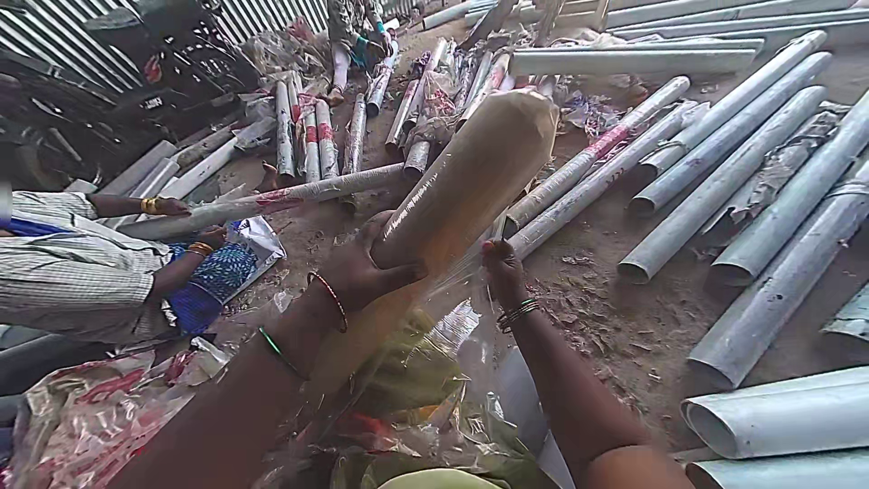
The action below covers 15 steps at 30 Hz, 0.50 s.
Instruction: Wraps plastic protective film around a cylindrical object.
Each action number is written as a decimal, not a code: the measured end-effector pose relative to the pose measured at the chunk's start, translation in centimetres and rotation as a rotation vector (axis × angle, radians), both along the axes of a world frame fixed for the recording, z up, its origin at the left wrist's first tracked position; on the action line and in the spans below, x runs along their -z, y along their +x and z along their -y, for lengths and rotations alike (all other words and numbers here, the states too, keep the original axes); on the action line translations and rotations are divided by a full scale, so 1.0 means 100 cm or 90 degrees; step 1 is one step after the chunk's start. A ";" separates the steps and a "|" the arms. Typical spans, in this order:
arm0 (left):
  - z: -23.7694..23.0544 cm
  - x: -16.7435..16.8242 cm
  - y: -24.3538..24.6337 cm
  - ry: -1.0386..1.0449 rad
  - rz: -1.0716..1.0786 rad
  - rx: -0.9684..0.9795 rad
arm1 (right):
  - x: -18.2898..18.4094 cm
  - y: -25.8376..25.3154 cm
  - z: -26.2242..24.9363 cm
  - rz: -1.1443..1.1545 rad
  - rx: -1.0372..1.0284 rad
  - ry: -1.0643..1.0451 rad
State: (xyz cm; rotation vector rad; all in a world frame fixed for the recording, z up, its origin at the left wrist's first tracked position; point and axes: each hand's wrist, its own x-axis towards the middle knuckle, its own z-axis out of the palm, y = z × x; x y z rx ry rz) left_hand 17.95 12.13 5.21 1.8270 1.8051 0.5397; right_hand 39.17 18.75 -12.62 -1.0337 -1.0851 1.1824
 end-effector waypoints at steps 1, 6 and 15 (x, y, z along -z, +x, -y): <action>-0.003 0.000 -0.005 -0.009 0.017 0.001 | 0.000 -0.011 -0.007 0.000 0.000 0.000; -0.006 0.003 -0.018 -0.033 0.048 0.010 | 0.001 -0.044 -0.025 0.001 -0.034 -0.006; 0.032 0.009 -0.023 0.120 -0.126 0.073 | -0.010 0.002 0.010 0.044 0.054 0.036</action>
